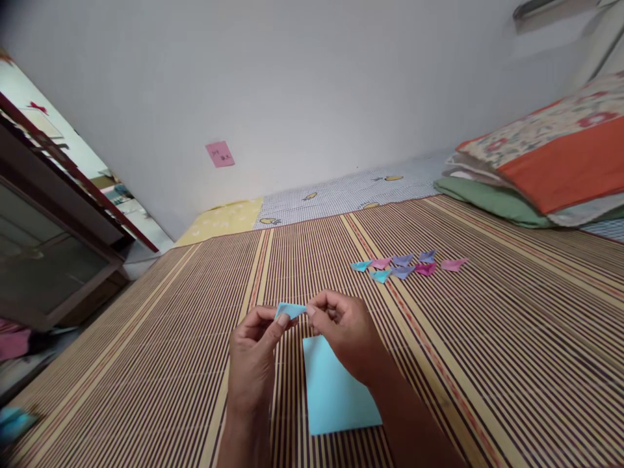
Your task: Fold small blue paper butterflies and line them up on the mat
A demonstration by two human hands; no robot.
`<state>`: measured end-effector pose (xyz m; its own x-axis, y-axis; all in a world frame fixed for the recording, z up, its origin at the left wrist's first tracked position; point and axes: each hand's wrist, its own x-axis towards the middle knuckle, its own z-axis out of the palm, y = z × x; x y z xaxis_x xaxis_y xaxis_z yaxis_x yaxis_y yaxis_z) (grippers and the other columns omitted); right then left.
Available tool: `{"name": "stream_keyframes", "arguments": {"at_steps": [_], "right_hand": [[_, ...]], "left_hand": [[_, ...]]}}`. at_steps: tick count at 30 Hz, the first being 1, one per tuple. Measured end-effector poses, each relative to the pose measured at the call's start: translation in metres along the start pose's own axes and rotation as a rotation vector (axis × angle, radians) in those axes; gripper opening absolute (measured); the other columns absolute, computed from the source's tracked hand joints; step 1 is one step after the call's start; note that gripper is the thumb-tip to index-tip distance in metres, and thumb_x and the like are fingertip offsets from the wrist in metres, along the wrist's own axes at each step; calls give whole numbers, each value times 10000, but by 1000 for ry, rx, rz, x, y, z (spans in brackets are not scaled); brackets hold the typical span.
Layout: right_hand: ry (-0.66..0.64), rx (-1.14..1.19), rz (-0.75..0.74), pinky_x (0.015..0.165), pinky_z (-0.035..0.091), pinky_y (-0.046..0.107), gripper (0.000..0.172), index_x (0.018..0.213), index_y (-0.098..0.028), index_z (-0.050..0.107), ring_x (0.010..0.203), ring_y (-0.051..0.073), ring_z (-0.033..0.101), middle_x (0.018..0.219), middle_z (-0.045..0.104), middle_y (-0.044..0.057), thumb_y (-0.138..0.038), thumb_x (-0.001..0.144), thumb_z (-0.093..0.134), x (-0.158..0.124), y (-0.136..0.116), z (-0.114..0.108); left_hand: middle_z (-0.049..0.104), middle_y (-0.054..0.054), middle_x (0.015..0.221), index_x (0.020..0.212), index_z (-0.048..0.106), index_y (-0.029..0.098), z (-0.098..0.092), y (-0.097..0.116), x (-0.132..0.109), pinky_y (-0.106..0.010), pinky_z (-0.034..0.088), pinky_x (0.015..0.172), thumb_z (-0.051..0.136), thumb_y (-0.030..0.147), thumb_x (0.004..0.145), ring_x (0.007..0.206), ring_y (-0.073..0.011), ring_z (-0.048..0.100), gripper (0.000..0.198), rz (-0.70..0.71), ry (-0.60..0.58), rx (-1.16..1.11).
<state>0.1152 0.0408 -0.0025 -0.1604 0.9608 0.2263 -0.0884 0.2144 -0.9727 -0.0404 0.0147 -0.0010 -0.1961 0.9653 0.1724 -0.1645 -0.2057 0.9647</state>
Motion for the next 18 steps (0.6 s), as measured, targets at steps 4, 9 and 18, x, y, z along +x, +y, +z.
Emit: {"name": "stream_keyframes", "arguments": {"at_steps": [4, 9, 18], "right_hand": [[20, -42, -20, 590, 419, 271, 199, 745, -193, 628, 632, 141, 510, 660, 557, -16, -305, 909, 615, -1, -2, 1], [54, -151, -55, 560, 375, 264, 205, 732, -197, 590, 608, 130, 470, 647, 515, -27, -275, 921, 583, -3, -4, 0], [-37, -130, -50, 555, 369, 262, 189, 798, -196, 648, 616, 133, 487, 675, 557, -22, -330, 927, 613, -3, -11, 0]], "left_hand": [[727, -26, 796, 789, 708, 175, 1, 0, 1, -300, 524, 792, 777, 279, 815, 786, -177, 680, 128, -2, -2, -10], [717, -15, 749, 758, 702, 171, 3, -1, 2, -272, 511, 754, 786, 271, 800, 736, -155, 664, 137, -32, -14, -53], [704, -10, 685, 714, 687, 167, 7, -3, 5, -265, 504, 729, 838, 285, 728, 683, -143, 646, 193, -137, -18, -265]]}}
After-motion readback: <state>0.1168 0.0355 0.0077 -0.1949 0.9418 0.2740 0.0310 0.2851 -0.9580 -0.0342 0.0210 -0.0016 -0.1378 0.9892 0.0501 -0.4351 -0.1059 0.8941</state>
